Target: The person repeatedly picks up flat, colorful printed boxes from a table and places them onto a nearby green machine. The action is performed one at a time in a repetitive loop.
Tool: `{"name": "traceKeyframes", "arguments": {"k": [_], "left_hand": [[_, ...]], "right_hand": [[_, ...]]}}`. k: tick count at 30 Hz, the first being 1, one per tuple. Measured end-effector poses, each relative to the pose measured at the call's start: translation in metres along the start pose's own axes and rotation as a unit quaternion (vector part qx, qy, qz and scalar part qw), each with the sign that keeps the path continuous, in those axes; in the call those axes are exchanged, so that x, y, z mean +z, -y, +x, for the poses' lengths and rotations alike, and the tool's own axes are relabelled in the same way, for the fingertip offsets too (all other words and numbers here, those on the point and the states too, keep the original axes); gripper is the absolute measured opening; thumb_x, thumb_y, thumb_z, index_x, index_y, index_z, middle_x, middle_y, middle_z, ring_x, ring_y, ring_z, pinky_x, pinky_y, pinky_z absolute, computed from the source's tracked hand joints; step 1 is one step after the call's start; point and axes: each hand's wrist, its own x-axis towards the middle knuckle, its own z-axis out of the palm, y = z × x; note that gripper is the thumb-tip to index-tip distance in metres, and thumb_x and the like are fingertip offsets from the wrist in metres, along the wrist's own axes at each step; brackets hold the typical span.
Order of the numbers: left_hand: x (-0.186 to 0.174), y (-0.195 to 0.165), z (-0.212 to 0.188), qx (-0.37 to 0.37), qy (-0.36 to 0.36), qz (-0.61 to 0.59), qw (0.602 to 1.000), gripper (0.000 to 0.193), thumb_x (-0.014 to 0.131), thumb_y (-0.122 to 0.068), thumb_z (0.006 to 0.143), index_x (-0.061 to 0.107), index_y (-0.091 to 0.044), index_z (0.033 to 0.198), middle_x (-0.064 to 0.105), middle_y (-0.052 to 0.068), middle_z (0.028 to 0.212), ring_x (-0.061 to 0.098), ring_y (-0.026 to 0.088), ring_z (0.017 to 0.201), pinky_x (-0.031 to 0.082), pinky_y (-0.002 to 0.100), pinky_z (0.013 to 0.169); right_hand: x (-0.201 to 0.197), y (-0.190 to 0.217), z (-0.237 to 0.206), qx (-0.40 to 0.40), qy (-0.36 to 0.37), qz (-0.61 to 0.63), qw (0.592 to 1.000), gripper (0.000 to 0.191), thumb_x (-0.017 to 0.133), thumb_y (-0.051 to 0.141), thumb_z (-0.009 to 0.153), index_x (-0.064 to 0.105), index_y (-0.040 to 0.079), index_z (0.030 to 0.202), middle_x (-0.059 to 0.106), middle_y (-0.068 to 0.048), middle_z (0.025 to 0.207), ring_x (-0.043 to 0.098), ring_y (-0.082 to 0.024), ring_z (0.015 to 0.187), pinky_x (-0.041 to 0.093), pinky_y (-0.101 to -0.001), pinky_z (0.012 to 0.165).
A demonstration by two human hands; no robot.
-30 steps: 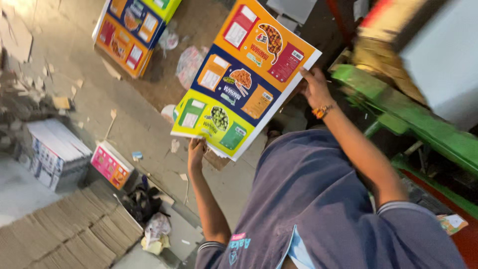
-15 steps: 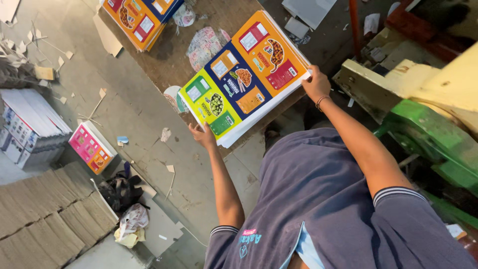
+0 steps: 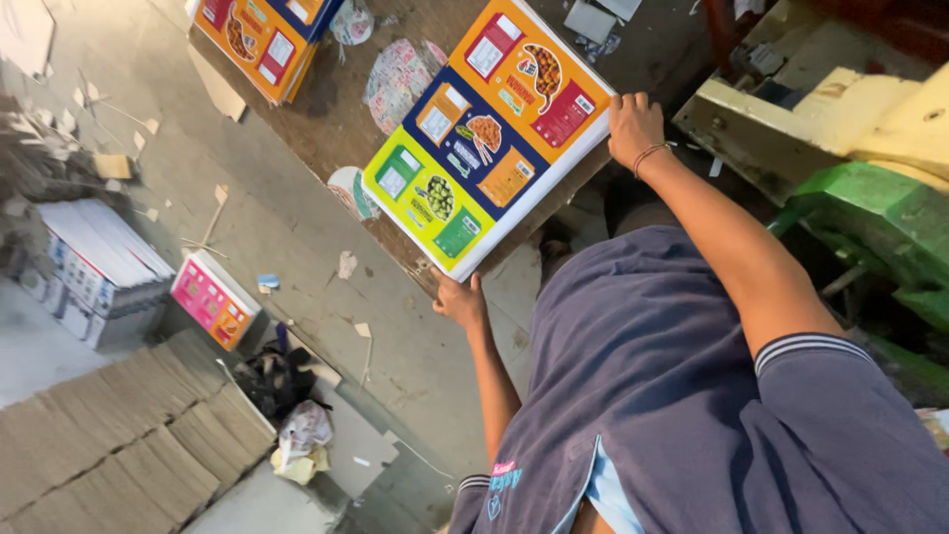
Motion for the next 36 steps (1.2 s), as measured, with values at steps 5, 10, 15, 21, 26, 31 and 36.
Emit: {"name": "traceKeyframes", "arguments": {"k": [5, 10, 15, 21, 26, 31, 36], "left_hand": [[0.001, -0.002, 0.001, 0.018, -0.049, 0.05, 0.997, 0.055, 0.088, -0.035, 0.074, 0.068, -0.014, 0.121, 0.074, 0.003, 0.11, 0.066, 0.024, 0.106, 0.04, 0.053, 0.094], [-0.005, -0.012, 0.002, 0.027, -0.021, 0.053, 0.998, 0.054, 0.086, -0.036, 0.075, 0.069, -0.018, 0.124, 0.074, 0.005, 0.11, 0.068, 0.027, 0.104, 0.041, 0.049, 0.088], [-0.026, -0.03, 0.002, 0.039, -0.013, 0.12, 0.992, 0.072, 0.087, -0.038, 0.068, 0.063, -0.01, 0.129, 0.071, 0.011, 0.122, 0.066, 0.034, 0.108, 0.046, 0.055, 0.083], [-0.025, -0.12, 0.021, 0.158, 0.047, -0.162, 0.973, 0.057, 0.086, -0.025, 0.08, 0.063, -0.006, 0.128, 0.066, 0.015, 0.122, 0.064, 0.033, 0.108, 0.052, 0.044, 0.086], [0.003, -0.265, 0.032, 0.171, 0.367, -0.425, 0.81, 0.053, 0.074, -0.022, 0.095, 0.053, -0.003, 0.139, 0.06, 0.016, 0.136, 0.056, 0.024, 0.13, 0.047, 0.037, 0.105], [0.009, -0.328, 0.043, -0.065, 0.448, -0.665, 0.594, 0.051, 0.069, -0.024, 0.097, 0.052, -0.005, 0.141, 0.06, 0.012, 0.134, 0.062, 0.025, 0.117, 0.053, 0.04, 0.093], [-0.004, -0.236, 0.09, -0.051, 0.258, -0.698, 0.666, 0.044, 0.071, -0.008, 0.09, 0.06, -0.003, 0.133, 0.07, 0.009, 0.119, 0.068, 0.021, 0.1, 0.059, 0.036, 0.08]], "right_hand": [[-0.004, -0.01, 0.001, 0.015, -0.04, 0.057, 0.997, 0.063, 0.084, 0.022, 0.071, 0.059, 0.002, 0.126, 0.061, -0.019, 0.126, 0.056, -0.038, 0.115, 0.05, -0.0516, 0.085], [-0.086, -0.012, -0.027, -0.119, -0.189, 0.308, 0.925, 0.062, 0.079, 0.018, 0.086, 0.056, 0.001, 0.141, 0.057, -0.018, 0.142, 0.056, -0.038, 0.132, 0.05, -0.0454, 0.108], [-0.185, -0.109, -0.12, -0.125, -0.387, 0.243, 0.881, 0.032, 0.069, 0.027, 0.108, 0.061, 0.005, 0.13, 0.065, -0.017, 0.132, 0.068, -0.032, 0.117, 0.055, -0.0424, 0.101], [-0.178, -0.345, -0.104, 0.377, -0.468, 0.152, 0.785, 0.056, 0.054, 0.036, 0.111, 0.048, -0.008, 0.146, 0.048, -0.034, 0.144, 0.048, -0.05, 0.127, 0.044, -0.0607, 0.099], [-0.116, -0.279, -0.045, 0.35, -0.081, 0.101, 0.928, 0.114, 0.062, 0.067, 0.081, 0.029, -0.014, 0.153, 0.024, -0.045, 0.151, 0.021, -0.061, 0.137, 0.025, -0.0687, 0.106], [-0.094, -0.154, -0.086, -0.025, 0.121, 0.553, 0.824, 0.074, 0.043, 0.065, 0.101, 0.053, 0.006, 0.145, 0.053, -0.012, 0.149, 0.053, -0.032, 0.131, 0.038, -0.0471, 0.109], [-0.083, -0.105, -0.136, 0.329, -0.063, 0.804, 0.492, 0.065, 0.062, 0.052, 0.098, 0.051, 0.009, 0.145, 0.06, -0.008, 0.133, 0.062, -0.018, 0.115, 0.053, -0.0352, 0.094]]}}
